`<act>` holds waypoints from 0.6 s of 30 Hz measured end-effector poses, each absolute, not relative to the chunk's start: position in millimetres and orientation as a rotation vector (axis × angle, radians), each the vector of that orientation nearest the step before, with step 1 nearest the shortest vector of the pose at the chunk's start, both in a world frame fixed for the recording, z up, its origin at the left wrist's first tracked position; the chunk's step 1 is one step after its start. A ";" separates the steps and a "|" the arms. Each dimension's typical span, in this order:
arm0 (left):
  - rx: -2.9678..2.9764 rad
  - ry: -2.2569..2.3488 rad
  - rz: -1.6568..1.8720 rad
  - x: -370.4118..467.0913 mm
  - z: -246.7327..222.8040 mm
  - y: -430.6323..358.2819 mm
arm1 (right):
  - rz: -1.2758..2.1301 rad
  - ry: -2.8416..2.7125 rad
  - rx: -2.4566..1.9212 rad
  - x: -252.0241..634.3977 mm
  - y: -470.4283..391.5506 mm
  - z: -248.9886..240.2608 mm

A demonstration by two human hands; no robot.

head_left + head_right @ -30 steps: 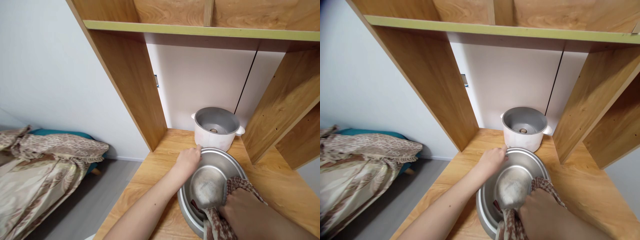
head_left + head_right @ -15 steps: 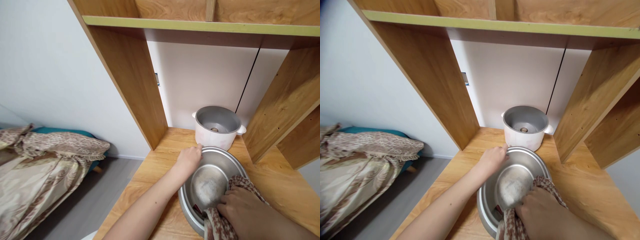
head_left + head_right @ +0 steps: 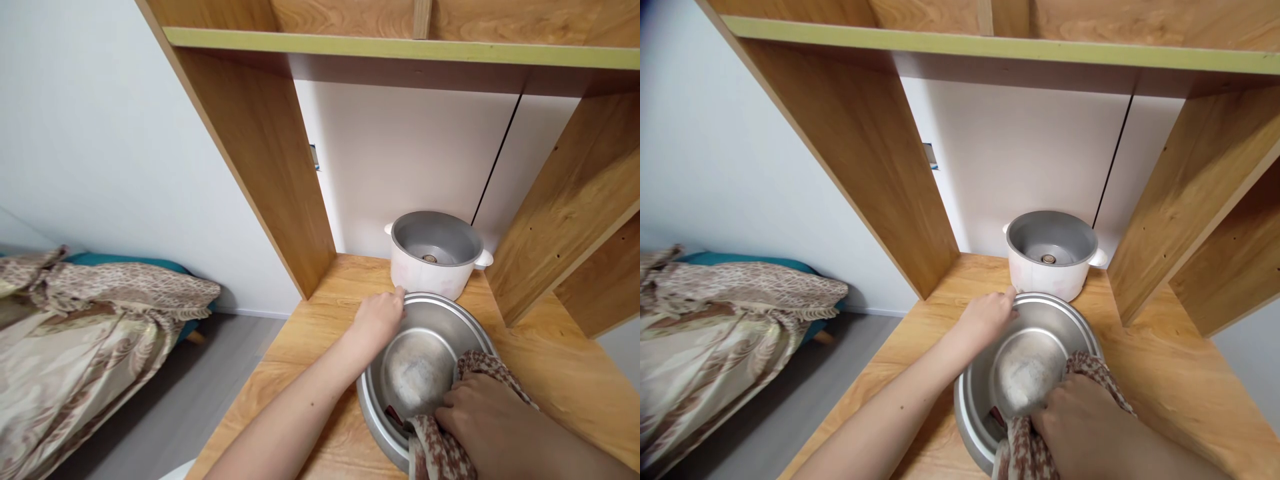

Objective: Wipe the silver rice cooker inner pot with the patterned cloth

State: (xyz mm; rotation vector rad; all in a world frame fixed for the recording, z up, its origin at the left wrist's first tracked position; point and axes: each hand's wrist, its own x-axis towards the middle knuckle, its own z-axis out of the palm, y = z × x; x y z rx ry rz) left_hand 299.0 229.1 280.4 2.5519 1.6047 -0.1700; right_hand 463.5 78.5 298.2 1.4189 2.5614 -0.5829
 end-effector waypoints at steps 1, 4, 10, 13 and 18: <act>2.553 1.603 -0.169 298.8 280.3 229.1 | -0.591 2.562 1.421 462.6 78.9 299.5; 2.558 1.598 -0.168 298.6 279.8 229.2 | -0.608 2.572 1.426 461.4 79.3 299.4; 2.566 1.585 -0.166 298.6 279.5 229.3 | -0.539 2.599 1.400 463.3 77.9 292.1; 2.569 1.580 -0.166 298.3 279.4 229.2 | -0.488 2.551 1.382 463.3 78.0 292.3; 2.570 1.571 -0.167 298.1 278.9 229.2 | -0.491 2.560 1.389 463.0 77.7 292.7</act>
